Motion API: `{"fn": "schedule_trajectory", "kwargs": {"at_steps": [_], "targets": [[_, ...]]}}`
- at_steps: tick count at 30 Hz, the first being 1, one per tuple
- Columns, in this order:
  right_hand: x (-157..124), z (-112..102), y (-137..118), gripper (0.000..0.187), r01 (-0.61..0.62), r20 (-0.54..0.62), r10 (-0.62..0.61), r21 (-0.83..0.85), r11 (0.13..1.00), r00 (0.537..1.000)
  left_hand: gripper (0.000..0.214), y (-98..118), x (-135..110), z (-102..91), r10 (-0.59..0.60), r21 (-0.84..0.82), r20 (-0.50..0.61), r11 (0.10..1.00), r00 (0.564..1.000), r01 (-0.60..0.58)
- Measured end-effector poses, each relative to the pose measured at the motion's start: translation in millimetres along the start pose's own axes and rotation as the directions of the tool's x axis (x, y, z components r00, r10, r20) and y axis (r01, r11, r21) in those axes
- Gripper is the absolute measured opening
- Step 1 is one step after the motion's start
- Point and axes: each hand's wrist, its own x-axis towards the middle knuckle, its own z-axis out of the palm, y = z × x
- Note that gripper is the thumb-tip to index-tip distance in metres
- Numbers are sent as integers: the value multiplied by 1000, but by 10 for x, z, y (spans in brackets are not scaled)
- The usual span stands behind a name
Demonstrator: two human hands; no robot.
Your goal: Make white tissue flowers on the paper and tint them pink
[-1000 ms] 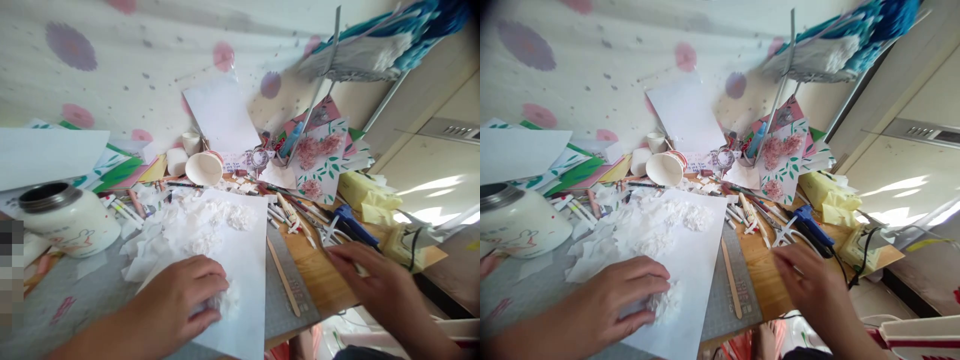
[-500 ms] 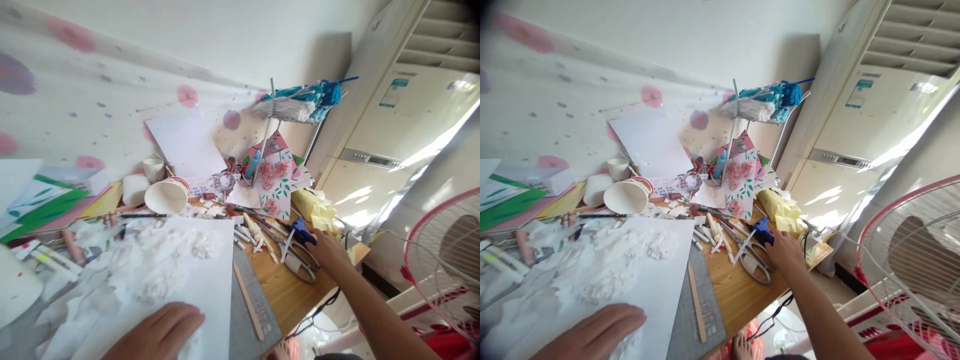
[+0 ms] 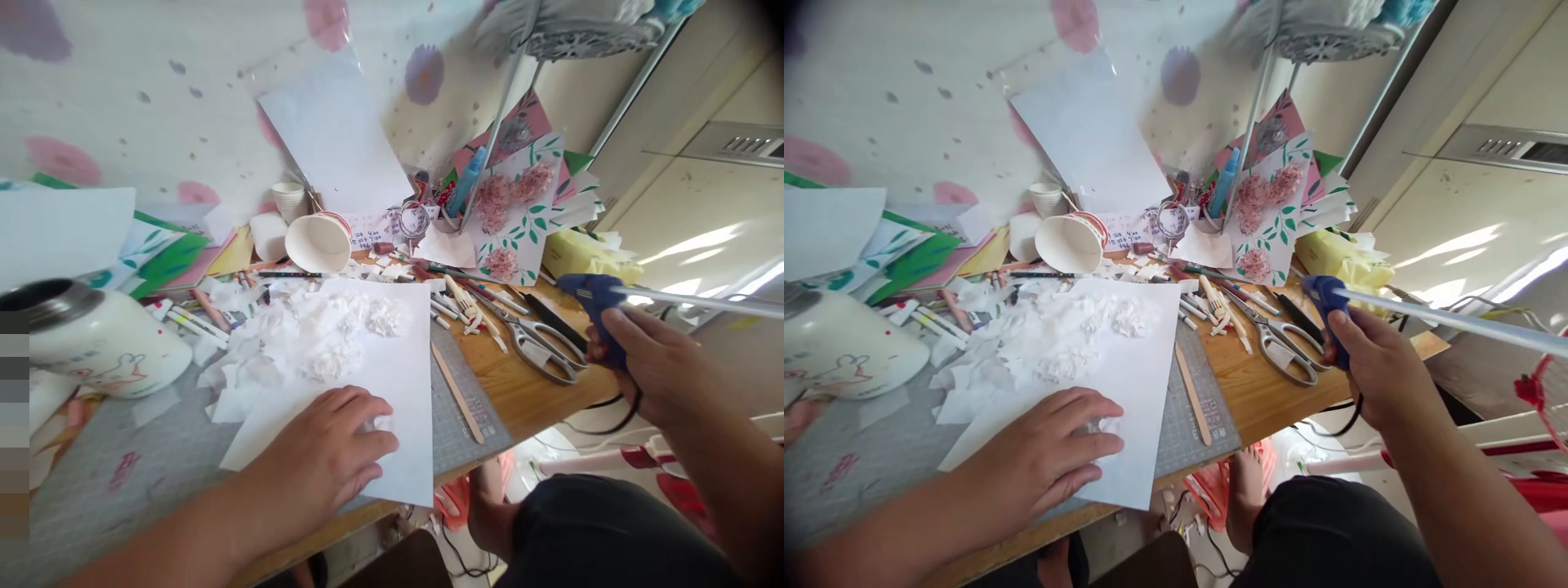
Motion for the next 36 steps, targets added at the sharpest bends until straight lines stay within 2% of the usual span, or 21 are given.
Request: {"fn": "schedule_trajectory", "kwargs": {"at_steps": [5, 8, 10, 14, 17, 18, 19, 20, 24, 26, 32, 36], "targets": [[-544, 258, -140, 19, -43, 178, 20, 126, 991, 984, 23, 37, 20, -46, -14, 15, 25, 1000, 1000, 14], [-717, 378, -185, 30, -121, 348, 76, 110, 987, 935, 21, 47, 32, -70, -11, 19, 22, 1000, 1000, 10], [-785, 431, -180, 37, -186, 448, 141, 58, 981, 883, 17, 40, 29, -78, -12, 6, 13, 1000, 1000, 12], [-897, 493, -130, 23, -288, 544, 309, -127, 949, 780, 12, 14, 3, -89, -9, -37, 8, 999, 1000, 9], [-979, 558, -121, 16, -243, 669, 406, -328, 913, 623, 14, 5, -22, -100, -24, -65, 13, 998, 1000, 24], [-1001, 590, -125, 11, -201, 705, 408, -362, 910, 580, 15, 4, -29, -104, -34, -73, 19, 997, 999, 35], [-1020, 625, -131, 6, -155, 728, 393, -374, 914, 562, 15, 4, -33, -108, -44, -78, 22, 996, 999, 46], [-1035, 661, -136, 3, -104, 734, 370, -382, 918, 570, 16, 4, -36, -113, -54, -82, 24, 995, 998, 56], [-1057, 783, -129, 11, 116, 692, 271, -458, 881, 669, 17, 6, -25, -144, -72, -92, 34, 993, 997, 75], [-1052, 820, -108, 12, 185, 693, 246, -484, 855, 677, 16, 9, -14, -166, -79, -94, 56, 992, 995, 84], [-1022, 882, -43, 4, 326, 748, 210, -500, 802, 630, 15, 16, -16, -186, -96, -99, 59, 990, 994, 102], [-1054, 877, -10, 2, 426, 723, 117, -521, 739, 681, 15, 17, -19, -173, -87, -98, 45, 991, 995, 91]]}}
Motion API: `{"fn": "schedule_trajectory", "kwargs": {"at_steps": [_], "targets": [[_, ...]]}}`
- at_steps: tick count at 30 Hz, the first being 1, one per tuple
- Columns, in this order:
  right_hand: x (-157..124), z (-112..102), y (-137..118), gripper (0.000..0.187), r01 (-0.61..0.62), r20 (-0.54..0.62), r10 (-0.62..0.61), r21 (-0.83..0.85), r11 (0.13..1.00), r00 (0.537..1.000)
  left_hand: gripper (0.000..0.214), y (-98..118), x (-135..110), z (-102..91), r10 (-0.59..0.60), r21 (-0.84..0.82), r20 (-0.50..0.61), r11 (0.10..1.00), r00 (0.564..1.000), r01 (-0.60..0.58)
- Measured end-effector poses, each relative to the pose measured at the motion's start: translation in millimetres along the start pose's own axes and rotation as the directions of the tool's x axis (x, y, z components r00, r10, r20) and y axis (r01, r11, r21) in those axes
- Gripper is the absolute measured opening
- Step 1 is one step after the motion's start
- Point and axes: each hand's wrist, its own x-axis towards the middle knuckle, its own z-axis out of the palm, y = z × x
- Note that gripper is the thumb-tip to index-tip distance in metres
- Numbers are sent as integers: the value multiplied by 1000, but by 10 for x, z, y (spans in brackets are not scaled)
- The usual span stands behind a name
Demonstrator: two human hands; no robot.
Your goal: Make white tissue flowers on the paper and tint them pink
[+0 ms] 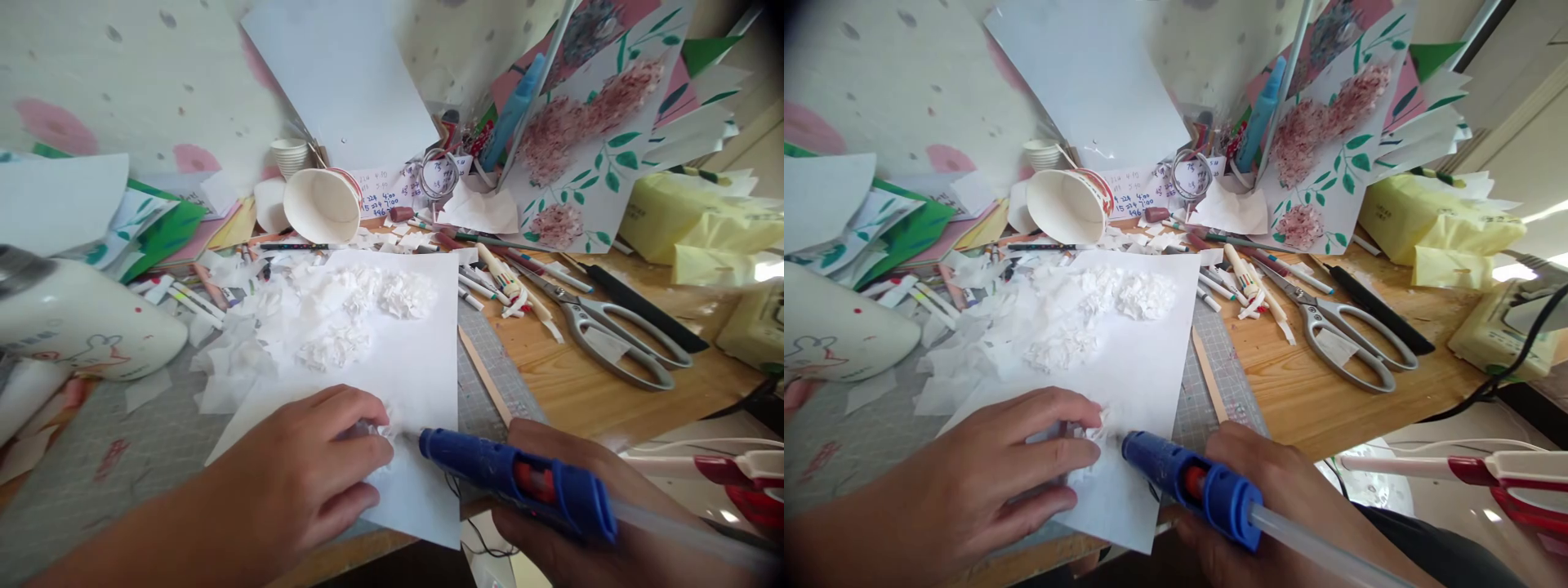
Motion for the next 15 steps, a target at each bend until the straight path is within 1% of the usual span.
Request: {"fn": "schedule_trajectory", "kwargs": {"at_steps": [2, 4, 9, 13, 15], "targets": [[-18, 15, 3, 3, 27, -21, -28, -72, 997, 999, 16, -2, 6, 4, -4, 2, -14, 1000, 1000, 5], [-21, 20, 1, 6, 50, -1, -50, -112, 992, 999, 16, -8, 10, 6, 3, -1, -7, 1000, 1000, -3], [4, -11, -28, 7, 54, 67, -50, -66, 996, 997, 15, -28, 1, 7, 9, -8, 9, 1000, 1000, -9], [-3, -34, -35, 8, 32, 143, -14, -127, 991, 990, 15, -23, -3, 2, 12, -4, 16, 1000, 1000, -12], [-12, -35, -27, 6, 36, 151, -14, -145, 989, 988, 16, -20, 3, -1, 10, 0, 17, 1000, 1000, -10]]}}
